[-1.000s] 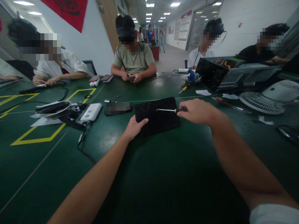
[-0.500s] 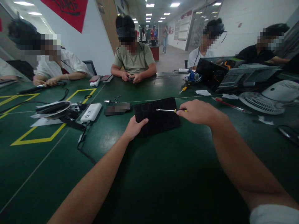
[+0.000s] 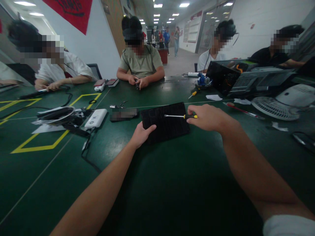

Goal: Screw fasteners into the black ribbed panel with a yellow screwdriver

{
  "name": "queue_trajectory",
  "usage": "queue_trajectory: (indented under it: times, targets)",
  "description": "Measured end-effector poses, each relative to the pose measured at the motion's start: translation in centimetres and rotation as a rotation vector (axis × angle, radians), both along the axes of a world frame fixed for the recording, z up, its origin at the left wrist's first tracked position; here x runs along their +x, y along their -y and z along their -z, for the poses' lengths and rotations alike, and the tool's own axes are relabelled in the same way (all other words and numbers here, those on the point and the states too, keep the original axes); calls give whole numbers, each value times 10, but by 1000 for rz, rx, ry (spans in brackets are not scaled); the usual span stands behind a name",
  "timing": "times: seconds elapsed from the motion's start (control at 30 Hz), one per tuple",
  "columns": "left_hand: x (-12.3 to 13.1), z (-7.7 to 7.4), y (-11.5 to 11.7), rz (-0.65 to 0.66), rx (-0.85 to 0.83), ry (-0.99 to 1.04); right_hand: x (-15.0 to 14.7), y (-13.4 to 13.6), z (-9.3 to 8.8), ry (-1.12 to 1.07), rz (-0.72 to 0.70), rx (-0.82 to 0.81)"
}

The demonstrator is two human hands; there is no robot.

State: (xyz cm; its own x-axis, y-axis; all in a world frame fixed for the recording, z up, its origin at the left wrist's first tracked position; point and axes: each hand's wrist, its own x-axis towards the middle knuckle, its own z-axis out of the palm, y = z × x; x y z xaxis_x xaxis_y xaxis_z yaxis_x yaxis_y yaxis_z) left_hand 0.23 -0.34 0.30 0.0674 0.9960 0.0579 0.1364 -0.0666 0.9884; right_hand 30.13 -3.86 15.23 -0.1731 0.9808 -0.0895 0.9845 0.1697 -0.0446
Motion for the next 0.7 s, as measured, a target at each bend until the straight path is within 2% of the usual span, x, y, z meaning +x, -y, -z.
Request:
queue_trajectory:
  times: [0.17,0.7]
  targets:
    - [-2,3,-1,21,1,-3,0,-1,0,-1,0,-14]
    - [-1,-4,3,11,-13,6,0,-2,-4,10,17,-54]
